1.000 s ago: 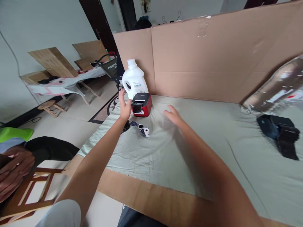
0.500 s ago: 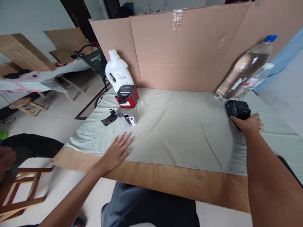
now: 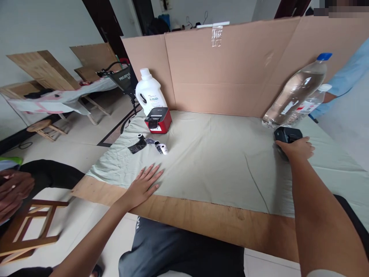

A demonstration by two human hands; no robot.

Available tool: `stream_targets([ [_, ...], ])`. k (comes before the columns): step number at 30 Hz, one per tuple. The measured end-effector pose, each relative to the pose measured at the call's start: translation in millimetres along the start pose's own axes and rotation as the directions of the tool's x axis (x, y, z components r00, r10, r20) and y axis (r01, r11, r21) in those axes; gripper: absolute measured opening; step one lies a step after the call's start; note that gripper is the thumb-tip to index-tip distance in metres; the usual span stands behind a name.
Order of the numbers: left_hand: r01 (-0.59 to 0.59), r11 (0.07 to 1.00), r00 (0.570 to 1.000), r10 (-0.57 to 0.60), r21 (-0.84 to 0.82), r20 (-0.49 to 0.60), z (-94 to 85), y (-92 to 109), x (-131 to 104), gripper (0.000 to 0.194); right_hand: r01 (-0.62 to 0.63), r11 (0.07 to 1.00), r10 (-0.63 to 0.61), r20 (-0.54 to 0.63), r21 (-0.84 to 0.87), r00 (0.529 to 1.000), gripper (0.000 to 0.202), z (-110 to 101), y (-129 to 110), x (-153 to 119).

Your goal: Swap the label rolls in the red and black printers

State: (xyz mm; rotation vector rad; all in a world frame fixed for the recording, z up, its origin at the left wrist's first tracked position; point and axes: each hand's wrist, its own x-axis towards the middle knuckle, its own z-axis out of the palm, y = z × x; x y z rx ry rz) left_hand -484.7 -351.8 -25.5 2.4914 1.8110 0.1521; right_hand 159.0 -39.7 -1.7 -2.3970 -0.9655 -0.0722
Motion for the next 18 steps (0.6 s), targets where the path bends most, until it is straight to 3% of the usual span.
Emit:
stream_targets([
  [3, 0.006, 1.0, 1.0, -0.006, -0.014, 0.002, -1.2, 1, -2, 0.057, -0.076, 0.996, 0.07, 0.119, 0.046, 0.99, 0.123, -11, -5, -10],
  [7, 0.024, 0.999, 1.0, -0.024, -0.027, -0.012, -1.0, 2, -3, 0.055, -0.015, 0.997, 0.007, 0.112, 0.075, 0.994, 0.112, -25, -17, -53],
  [12, 0.04, 0.998, 0.998, -0.042, -0.047, -0.037, -0.4, 4, -7, 0.053, 0.096, 0.977, -0.118, 0.105, 0.191, 0.987, 0.088, -31, -47, -137],
  [18, 0.066, 0.995, 0.998, -0.066, -0.075, -0.003, -4.4, 9, -12, 0.053, 0.224, 0.912, -0.293, 0.166, 0.343, 0.941, 0.082, -27, -104, -246],
])
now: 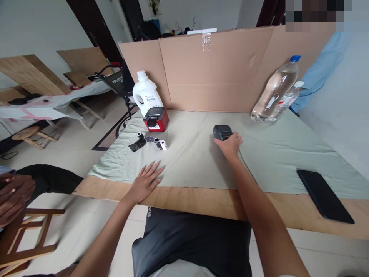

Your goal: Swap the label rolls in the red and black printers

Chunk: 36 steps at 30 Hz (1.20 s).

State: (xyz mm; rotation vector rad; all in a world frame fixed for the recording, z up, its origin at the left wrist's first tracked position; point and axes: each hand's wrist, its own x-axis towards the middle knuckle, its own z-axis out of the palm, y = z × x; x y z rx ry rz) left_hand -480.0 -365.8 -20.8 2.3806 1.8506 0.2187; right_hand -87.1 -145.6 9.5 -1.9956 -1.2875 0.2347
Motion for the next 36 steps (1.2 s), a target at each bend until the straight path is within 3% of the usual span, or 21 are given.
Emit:
stream_targets([
  [3, 0.011, 1.0, 1.0, -0.011, -0.002, -0.001, -0.7, 1, 0, 0.053, 0.02, 1.0, -0.02, 0.014, 0.015, 1.0, 0.079, 20, -29, -32],
  [7, 0.017, 1.0, 1.0, -0.017, -0.004, -0.012, -0.2, 2, 0, 0.053, -0.084, 0.996, 0.084, -0.02, -0.016, 0.996, 0.076, 35, -52, -59],
  [15, -0.002, 0.999, 0.999, 0.0, -0.046, -0.041, 2.1, 0, -2, 0.053, -0.137, 0.99, 0.135, -0.055, -0.044, 0.989, 0.079, 43, -64, -89],
  [22, 0.001, 0.999, 0.999, -0.003, -0.044, -0.044, 0.6, 1, -2, 0.053, -0.141, 0.989, 0.142, -0.031, 0.041, 0.989, 0.082, 42, -68, -96],
  [30, 0.024, 0.998, 1.0, -0.024, -0.049, -0.011, -5.5, 4, -3, 0.053, -0.083, 0.991, 0.075, 0.084, 0.107, 0.994, 0.107, 8, -55, -113],
  [33, 0.042, 0.996, 0.996, -0.048, -0.082, -0.076, -12.2, 11, -3, 0.048, -0.031, 0.977, 0.009, 0.106, 0.212, 0.994, 0.089, -1, -35, -99],
  [36, 0.08, 0.983, 0.952, -0.125, -0.168, -0.278, -28.5, 34, 16, 0.035, 0.041, 0.95, -0.069, 0.082, 0.311, 0.994, 0.058, 0, -12, -63],
])
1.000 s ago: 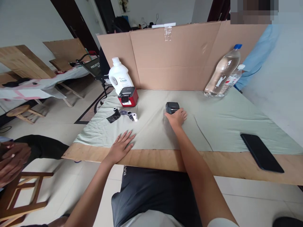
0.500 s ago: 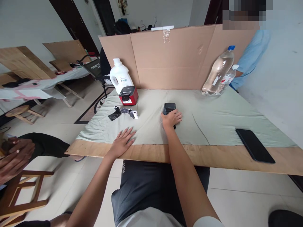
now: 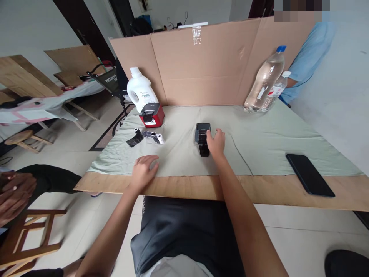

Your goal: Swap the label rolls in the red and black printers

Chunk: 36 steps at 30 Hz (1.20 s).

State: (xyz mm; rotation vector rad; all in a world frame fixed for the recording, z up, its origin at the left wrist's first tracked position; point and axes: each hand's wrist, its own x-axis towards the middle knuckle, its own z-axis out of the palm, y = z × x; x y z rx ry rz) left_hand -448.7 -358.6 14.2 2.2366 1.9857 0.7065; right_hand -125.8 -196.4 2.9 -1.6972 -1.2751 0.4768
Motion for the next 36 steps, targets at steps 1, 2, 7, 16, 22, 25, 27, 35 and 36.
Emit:
stream_targets([
  [1, 0.015, 0.998, 0.998, -0.018, -0.057, -0.062, -0.6, 13, 14, 0.033, 0.024, 0.999, -0.024, 0.011, 0.029, 1.0, 0.049, -1, 8, 14],
  [2, 0.027, 0.991, 0.994, -0.041, -0.133, -0.099, 0.5, 28, 33, 0.03, 0.044, 0.997, -0.046, 0.03, 0.065, 0.998, 0.042, 0, 15, 28],
  [7, 0.236, 0.798, 0.971, -0.167, -0.555, 0.173, 37.5, 93, 166, 0.025, 0.094, 0.953, -0.143, 0.154, 0.289, 0.978, 0.037, 16, 35, 75],
  [16, 0.589, 0.497, 0.779, -0.141, -0.637, 0.611, 98.2, 111, 251, 0.035, 0.218, 0.947, -0.265, 0.188, 0.235, 0.946, 0.06, 26, 39, 69],
  [22, 0.635, 0.416, 0.754, -0.148, -0.651, 0.64, 96.2, 108, 246, 0.048, 0.24, 0.953, -0.273, 0.179, 0.182, 0.945, 0.063, 25, 35, 64],
  [25, 0.656, 0.353, 0.74, -0.131, -0.667, 0.659, 98.0, 104, 245, 0.048, 0.28, 0.949, -0.302, 0.165, 0.146, 0.939, 0.063, 26, 32, 61],
  [27, 0.672, 0.285, 0.733, -0.125, -0.684, 0.669, 100.2, 101, 244, 0.048, 0.314, 0.941, -0.331, 0.158, 0.124, 0.93, 0.063, 26, 30, 59],
  [35, 0.694, 0.202, 0.718, -0.135, -0.691, 0.683, 107.6, 98, 240, 0.032, 0.312, 0.942, -0.331, 0.178, 0.125, 0.927, 0.062, 25, 29, 61],
  [36, 0.695, 0.206, 0.717, -0.133, -0.689, 0.684, 107.9, 98, 240, 0.03, 0.309, 0.943, -0.328, 0.176, 0.128, 0.928, 0.061, 25, 29, 61],
])
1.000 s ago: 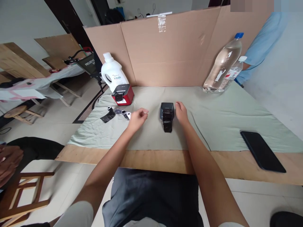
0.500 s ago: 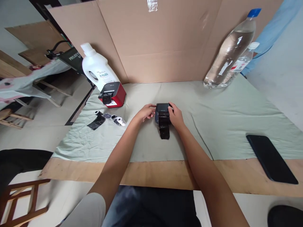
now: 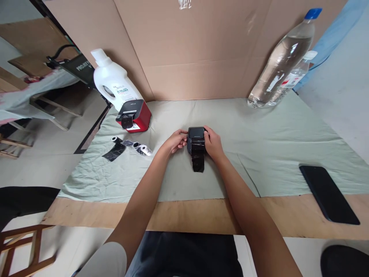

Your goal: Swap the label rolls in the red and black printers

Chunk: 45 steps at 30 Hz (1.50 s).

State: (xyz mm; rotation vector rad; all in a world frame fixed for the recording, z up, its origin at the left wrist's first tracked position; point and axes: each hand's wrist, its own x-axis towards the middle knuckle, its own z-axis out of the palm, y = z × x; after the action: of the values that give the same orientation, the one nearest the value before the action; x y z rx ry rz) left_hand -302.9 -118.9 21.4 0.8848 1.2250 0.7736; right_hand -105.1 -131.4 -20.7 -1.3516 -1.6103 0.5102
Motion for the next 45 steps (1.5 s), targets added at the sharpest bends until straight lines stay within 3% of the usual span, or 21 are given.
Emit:
stream_targets([
  [15, -0.002, 0.995, 1.0, 0.002, 0.098, -0.004, -9.8, -5, 7, 0.013, 0.068, 0.997, -0.067, 0.031, -0.021, 0.997, 0.061, -1, 8, 2],
  [22, 0.044, 0.984, 0.997, -0.033, 0.17, -0.068, -4.9, -2, 7, 0.019, 0.056, 0.998, -0.055, 0.027, -0.004, 0.998, 0.061, -1, 8, 1],
  [45, 0.045, 0.982, 0.998, -0.035, 0.181, -0.06, -6.1, -3, 8, 0.021, 0.019, 0.999, -0.021, 0.047, 0.028, 0.999, 0.068, -1, 8, -1],
])
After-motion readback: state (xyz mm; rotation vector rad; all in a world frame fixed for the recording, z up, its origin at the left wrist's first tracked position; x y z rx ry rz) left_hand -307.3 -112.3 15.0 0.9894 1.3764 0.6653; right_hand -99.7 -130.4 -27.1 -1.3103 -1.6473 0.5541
